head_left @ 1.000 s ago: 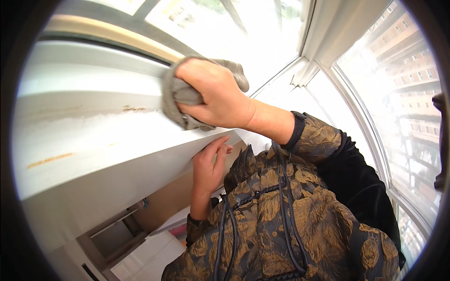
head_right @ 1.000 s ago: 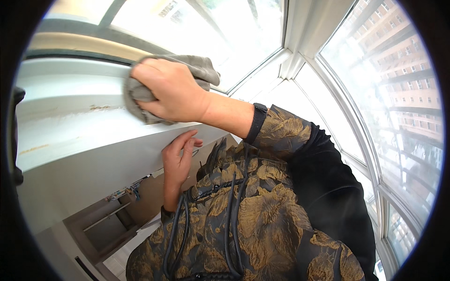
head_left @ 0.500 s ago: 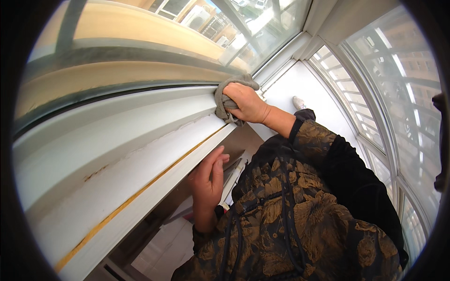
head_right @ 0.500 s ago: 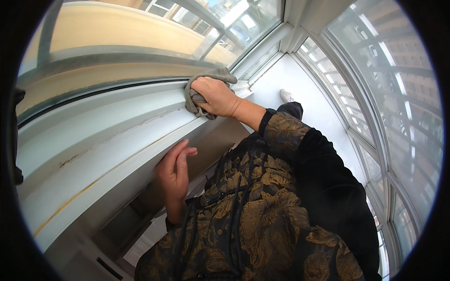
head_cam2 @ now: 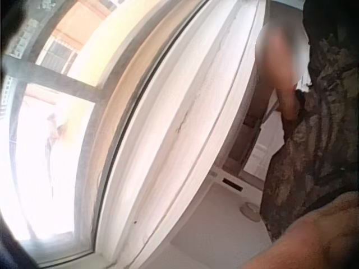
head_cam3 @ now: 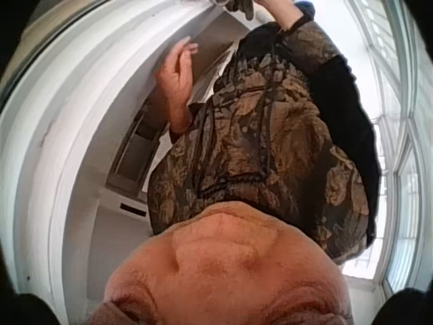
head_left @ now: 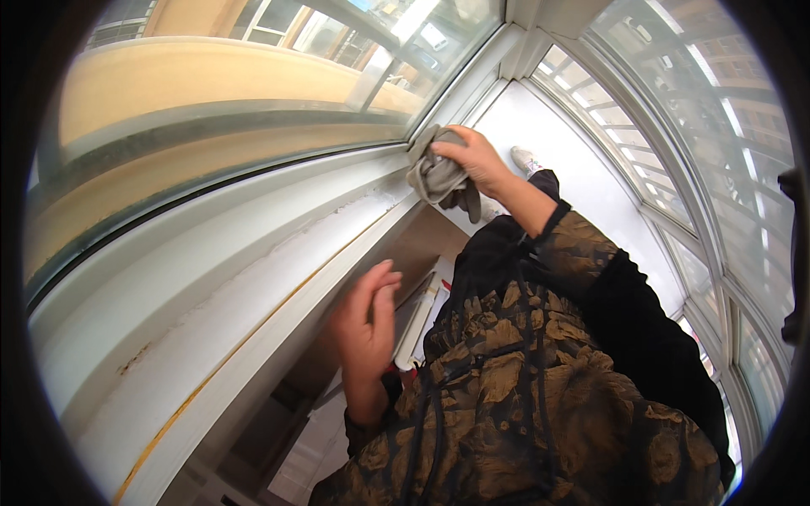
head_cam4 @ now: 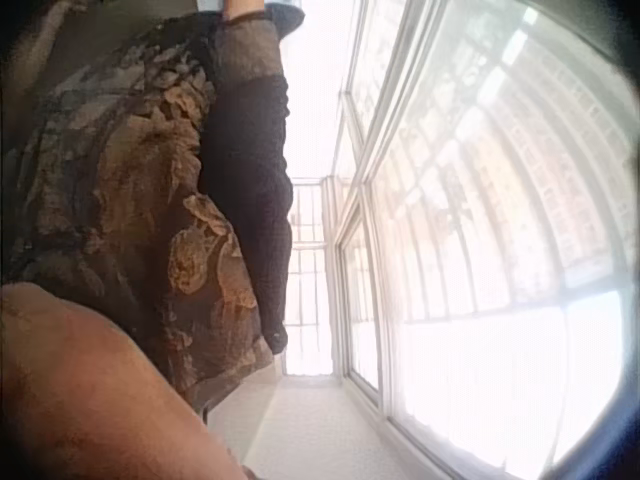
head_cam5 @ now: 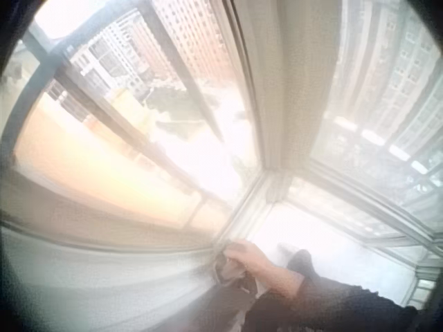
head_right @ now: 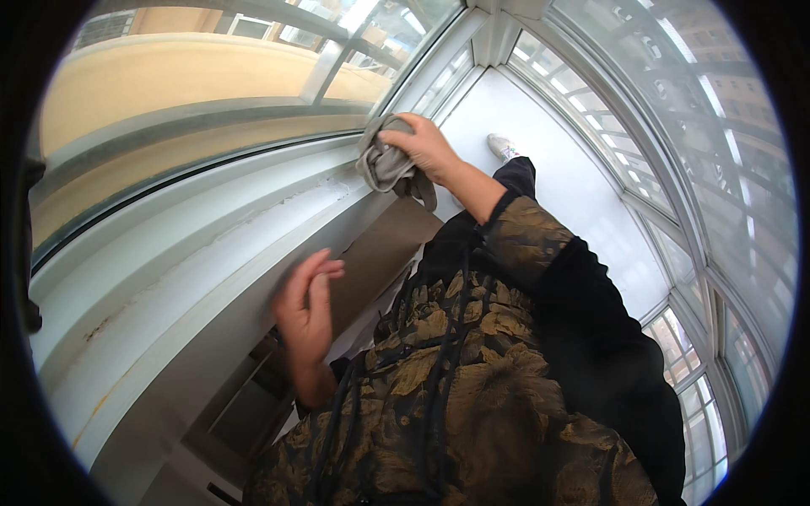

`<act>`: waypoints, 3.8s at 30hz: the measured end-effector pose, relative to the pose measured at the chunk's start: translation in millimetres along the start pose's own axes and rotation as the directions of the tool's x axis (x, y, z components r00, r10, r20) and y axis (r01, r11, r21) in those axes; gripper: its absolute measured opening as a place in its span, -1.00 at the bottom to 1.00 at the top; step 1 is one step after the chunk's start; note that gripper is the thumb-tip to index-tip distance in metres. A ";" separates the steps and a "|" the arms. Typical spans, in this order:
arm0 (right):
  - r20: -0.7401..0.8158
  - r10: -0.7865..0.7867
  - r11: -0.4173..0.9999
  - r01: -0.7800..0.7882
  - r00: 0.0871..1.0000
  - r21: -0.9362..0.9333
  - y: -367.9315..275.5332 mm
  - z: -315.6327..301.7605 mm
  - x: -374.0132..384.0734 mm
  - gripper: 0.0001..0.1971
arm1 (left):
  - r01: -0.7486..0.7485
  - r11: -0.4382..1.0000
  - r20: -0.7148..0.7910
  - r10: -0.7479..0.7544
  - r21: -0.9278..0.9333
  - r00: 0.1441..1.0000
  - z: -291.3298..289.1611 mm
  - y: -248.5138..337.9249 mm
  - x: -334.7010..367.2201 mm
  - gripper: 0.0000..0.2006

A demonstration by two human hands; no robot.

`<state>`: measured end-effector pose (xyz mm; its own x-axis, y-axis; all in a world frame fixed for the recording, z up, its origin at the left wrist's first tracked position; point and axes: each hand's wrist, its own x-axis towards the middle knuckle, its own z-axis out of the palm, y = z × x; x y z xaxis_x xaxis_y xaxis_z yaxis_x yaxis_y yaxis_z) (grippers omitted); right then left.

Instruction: The person wipes the white window frames and sills with a cloth, moving along the perimeter and reaching upward to clean the top sections. The person uses a gray cloth to wipe the frames and sills, focusing on the edges and corners.

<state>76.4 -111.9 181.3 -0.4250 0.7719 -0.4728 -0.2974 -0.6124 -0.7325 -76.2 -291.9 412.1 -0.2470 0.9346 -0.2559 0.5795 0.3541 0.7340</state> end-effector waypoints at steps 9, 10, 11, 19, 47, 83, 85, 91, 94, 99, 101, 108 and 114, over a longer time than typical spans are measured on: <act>0.110 0.314 0.848 -0.331 0.943 0.415 -21.5 -40.5 -52.9 -0.70 | 0.100 0.959 0.167 -0.056 -0.266 0.984 118.2 -63.1 64.2 -0.23; 0.108 0.334 0.828 -0.346 0.936 0.442 -20.0 -40.5 -53.6 -0.68 | 0.119 0.924 0.206 -0.044 -0.364 0.978 127.2 -68.3 72.8 -0.20; 0.158 0.315 0.797 -0.351 0.936 0.491 -18.1 -41.9 -55.3 -0.65 | 0.158 0.878 0.252 -0.044 -0.452 0.967 134.9 -72.9 79.7 -0.17; 0.254 0.445 0.701 -0.510 0.859 0.498 11.4 -70.7 -47.0 -0.62 | 0.430 0.598 0.360 -0.240 -0.677 0.901 155.6 -107.3 85.2 -0.42; 0.130 -0.013 0.866 0.076 0.991 -0.495 53.2 27.9 49.6 -0.67 | 0.190 0.090 0.099 -0.601 -0.978 0.793 174.3 -149.2 55.6 -0.66; -0.125 0.229 0.870 -0.261 0.965 -0.419 50.3 63.1 62.7 -0.89 | 0.188 0.004 0.159 -0.522 -0.982 0.838 151.1 -122.5 60.0 -0.66; -0.243 0.257 0.805 -0.346 0.935 -0.482 55.1 64.0 64.4 -0.89 | 0.224 0.029 0.174 -0.538 -0.974 0.825 152.7 -122.0 64.5 -0.66; -0.191 0.088 0.886 -0.164 0.978 -0.434 51.9 72.9 39.0 -0.89 | 0.242 0.122 0.148 -0.515 -0.963 0.845 142.1 -109.1 57.7 -0.59; -0.108 0.022 0.902 -0.066 0.994 -0.427 38.6 77.2 30.1 -0.88 | 0.219 0.133 0.124 -0.502 -0.967 0.856 134.3 -100.4 45.4 -0.59; -0.190 0.167 0.889 -0.231 0.967 -0.396 12.7 86.2 26.5 -0.88 | 0.243 0.045 0.178 -0.557 -0.969 0.811 140.0 -100.1 57.8 -0.59; -0.096 0.054 0.866 -0.094 0.994 -0.491 9.0 88.1 20.2 -0.85 | 0.207 0.077 0.138 -0.521 -0.975 0.842 139.9 -98.2 57.5 -0.61; -0.089 -0.049 0.829 -0.010 0.995 -0.560 14.9 87.3 20.5 -0.84 | 0.247 0.088 0.163 -0.535 -0.965 0.829 132.0 -94.3 52.1 -0.67; -0.063 -0.166 0.836 0.106 0.984 -0.538 2.7 97.1 8.4 -0.89 | 0.231 0.019 0.187 -0.522 -0.973 0.832 134.5 -94.5 50.6 -0.67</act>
<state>-11.0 -123.7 222.9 -0.3153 0.8719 -0.3747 0.1660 -0.3381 -0.9264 -39.0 -273.6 245.2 -0.3624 0.5991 -0.7139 -0.8017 0.1902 0.5666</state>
